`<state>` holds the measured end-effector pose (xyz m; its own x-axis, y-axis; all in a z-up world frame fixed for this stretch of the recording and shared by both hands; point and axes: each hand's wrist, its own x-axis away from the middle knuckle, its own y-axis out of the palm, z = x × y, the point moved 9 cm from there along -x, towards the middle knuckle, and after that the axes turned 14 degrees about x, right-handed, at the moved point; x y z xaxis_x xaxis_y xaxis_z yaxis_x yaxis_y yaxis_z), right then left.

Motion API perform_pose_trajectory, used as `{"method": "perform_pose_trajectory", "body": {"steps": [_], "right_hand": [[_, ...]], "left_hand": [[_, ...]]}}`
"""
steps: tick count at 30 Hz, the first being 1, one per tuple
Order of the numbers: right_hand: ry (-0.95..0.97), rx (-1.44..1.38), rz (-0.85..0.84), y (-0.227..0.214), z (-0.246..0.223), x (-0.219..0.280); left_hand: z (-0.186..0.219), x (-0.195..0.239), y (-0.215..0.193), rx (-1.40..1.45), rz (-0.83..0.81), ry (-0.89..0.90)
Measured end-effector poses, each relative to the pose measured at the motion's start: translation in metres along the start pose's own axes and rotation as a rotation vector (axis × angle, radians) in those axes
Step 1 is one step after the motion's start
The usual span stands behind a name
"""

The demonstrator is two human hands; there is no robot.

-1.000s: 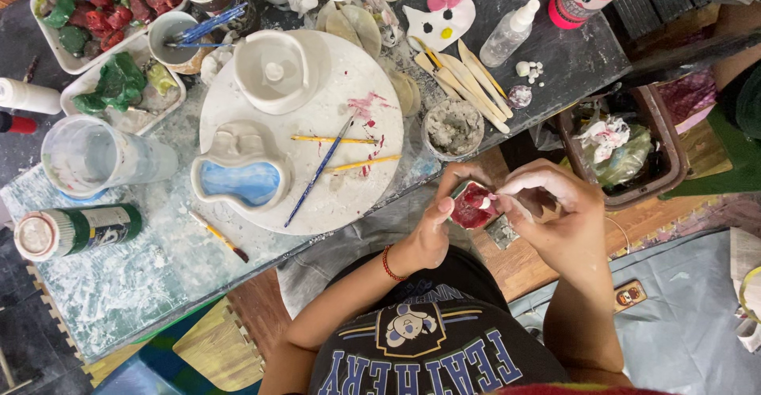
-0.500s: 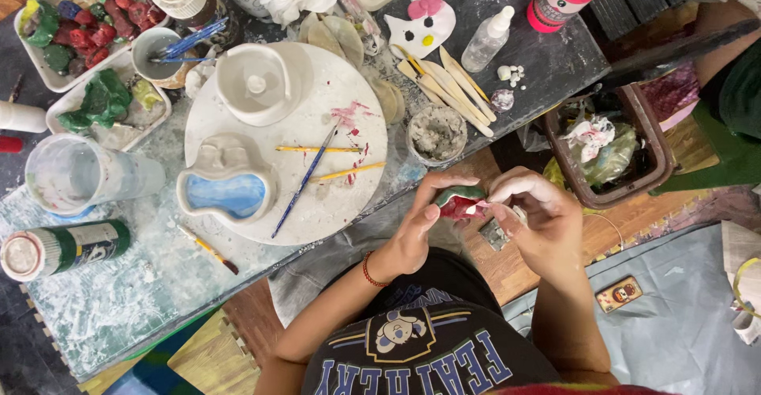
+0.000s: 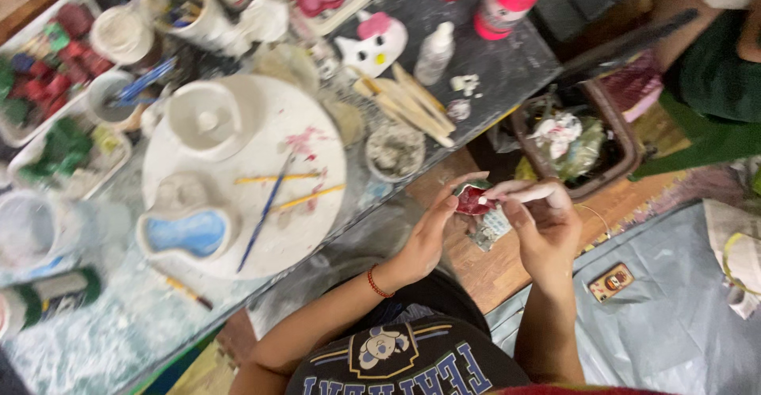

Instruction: The person is shaping a small red and green clay object by hand, smoothing its surface and adding white clay details. They then dip the object into a container of white powder, likely to dry or texture it.

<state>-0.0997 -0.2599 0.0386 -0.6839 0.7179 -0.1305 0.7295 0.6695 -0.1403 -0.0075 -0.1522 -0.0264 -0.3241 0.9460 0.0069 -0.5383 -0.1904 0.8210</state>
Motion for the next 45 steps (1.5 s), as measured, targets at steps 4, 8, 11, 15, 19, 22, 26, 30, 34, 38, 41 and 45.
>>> {"method": "perform_pose_trajectory", "body": {"steps": [4,8,11,15,19,22,26,30,34,38,41,45], "right_hand": [[0.042,0.133,0.311,-0.09,0.04,-0.013],[0.116,0.643,0.482,-0.16,0.062,-0.036],[0.153,0.912,0.573,-0.193,0.068,-0.042],[0.208,0.997,0.648,-0.216,0.084,-0.036],[0.239,0.888,0.694,-0.22,0.096,-0.033],[0.195,0.829,0.693,-0.211,0.083,-0.039],[0.03,0.695,0.543,-0.161,0.038,-0.035],[-0.177,0.827,0.303,-0.093,-0.018,-0.034],[-0.247,0.907,0.245,-0.048,-0.043,-0.033],[-0.264,0.92,0.236,-0.013,-0.065,-0.022],[-0.328,0.894,0.218,0.01,-0.085,-0.013],[-0.393,0.825,0.118,0.035,-0.099,0.0]], "left_hand": [[-0.076,-0.065,-0.006,0.131,0.097,-0.139],[-0.13,-0.12,-0.014,0.112,0.185,-0.289],[-0.151,-0.148,-0.012,0.138,0.194,-0.354],[-0.159,-0.166,-0.005,0.227,0.19,-0.378],[-0.147,-0.176,0.012,0.377,0.072,-0.346],[-0.131,-0.172,0.021,0.438,0.001,-0.349],[-0.108,-0.152,0.018,0.434,-0.02,-0.353],[-0.08,-0.116,0.014,0.532,-0.052,-0.301],[-0.057,-0.074,0.004,0.496,-0.062,-0.287],[-0.027,-0.042,-0.001,0.375,-0.11,-0.178],[-0.001,-0.024,-0.003,0.229,-0.155,-0.073],[0.035,0.003,0.0,0.214,-0.183,0.076]]}}
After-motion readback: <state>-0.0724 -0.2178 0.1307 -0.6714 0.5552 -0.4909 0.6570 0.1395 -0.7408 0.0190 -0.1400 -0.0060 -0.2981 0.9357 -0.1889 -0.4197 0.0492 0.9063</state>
